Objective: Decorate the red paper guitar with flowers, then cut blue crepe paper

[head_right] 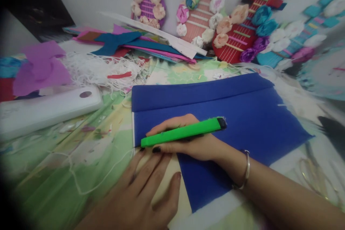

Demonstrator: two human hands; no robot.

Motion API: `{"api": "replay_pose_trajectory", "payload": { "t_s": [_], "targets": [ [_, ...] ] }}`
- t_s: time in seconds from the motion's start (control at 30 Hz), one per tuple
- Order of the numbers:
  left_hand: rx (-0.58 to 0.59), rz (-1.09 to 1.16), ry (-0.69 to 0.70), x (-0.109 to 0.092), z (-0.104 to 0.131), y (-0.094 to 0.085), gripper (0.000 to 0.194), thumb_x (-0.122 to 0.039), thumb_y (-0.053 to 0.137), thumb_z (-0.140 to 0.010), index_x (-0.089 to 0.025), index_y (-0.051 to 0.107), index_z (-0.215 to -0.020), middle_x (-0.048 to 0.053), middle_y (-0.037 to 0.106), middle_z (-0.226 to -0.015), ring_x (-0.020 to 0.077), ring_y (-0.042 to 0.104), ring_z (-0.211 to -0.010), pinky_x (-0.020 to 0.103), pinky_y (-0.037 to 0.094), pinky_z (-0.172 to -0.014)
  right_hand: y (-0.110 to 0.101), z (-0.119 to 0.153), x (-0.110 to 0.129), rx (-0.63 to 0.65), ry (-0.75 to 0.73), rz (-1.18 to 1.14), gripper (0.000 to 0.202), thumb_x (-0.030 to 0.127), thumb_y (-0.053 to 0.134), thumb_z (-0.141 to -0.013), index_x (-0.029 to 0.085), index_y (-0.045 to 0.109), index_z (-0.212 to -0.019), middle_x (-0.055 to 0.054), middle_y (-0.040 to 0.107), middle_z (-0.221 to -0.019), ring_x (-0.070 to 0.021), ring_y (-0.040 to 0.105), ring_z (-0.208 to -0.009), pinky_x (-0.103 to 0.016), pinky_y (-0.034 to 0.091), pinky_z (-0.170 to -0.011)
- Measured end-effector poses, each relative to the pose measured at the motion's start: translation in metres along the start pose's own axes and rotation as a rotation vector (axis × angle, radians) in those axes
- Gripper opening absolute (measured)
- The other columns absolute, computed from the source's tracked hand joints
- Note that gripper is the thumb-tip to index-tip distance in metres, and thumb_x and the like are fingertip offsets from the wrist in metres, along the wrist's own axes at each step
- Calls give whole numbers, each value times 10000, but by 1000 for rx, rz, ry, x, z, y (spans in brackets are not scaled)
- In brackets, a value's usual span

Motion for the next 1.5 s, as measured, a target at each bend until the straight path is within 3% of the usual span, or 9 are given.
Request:
{"api": "replay_pose_trajectory", "payload": {
  "t_s": [0.5,1.2,1.37,1.5],
  "targets": [
    [12,-10,1,1,-1,0,366,-349,541,-887,-148,508,-1191,207,648,-1202,378,590,-1158,524,421,-970,-4,0,-3,-4,31,-31,283,275,768,-770,199,742,-1042,-56,749,-1030,-218,711,-951,-294,588,-843],
    [27,9,16,1,-1,-1,395,-424,523,-907,-152,508,-1193,214,640,-1216,394,584,-1164,531,462,-922,-9,1,-6,-35,58,-32,267,262,780,-757,184,755,-1011,-59,759,-988,-214,726,-893,-272,600,-792],
    [13,7,9,1,-1,-1,378,-372,555,-883,-145,514,-1183,222,640,-1210,406,587,-1154,539,461,-917,-8,1,-4,-15,28,-42,272,250,775,-763,185,751,-1026,-56,757,-999,-210,724,-906,-257,594,-796],
    [33,17,17,2,-2,0,405,-434,540,-895,-149,515,-1181,225,633,-1221,412,576,-1166,548,460,-913,-10,1,-4,-19,25,-43,264,237,779,-758,190,755,-1017,-53,760,-985,-208,726,-890,-255,597,-783]
  ]
}}
Point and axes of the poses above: each hand's wrist, its own z-axis away from the middle knuckle, its own y-axis out of the palm, x = y × z, the point moved 7 cm from there along -z, towards the middle knuckle
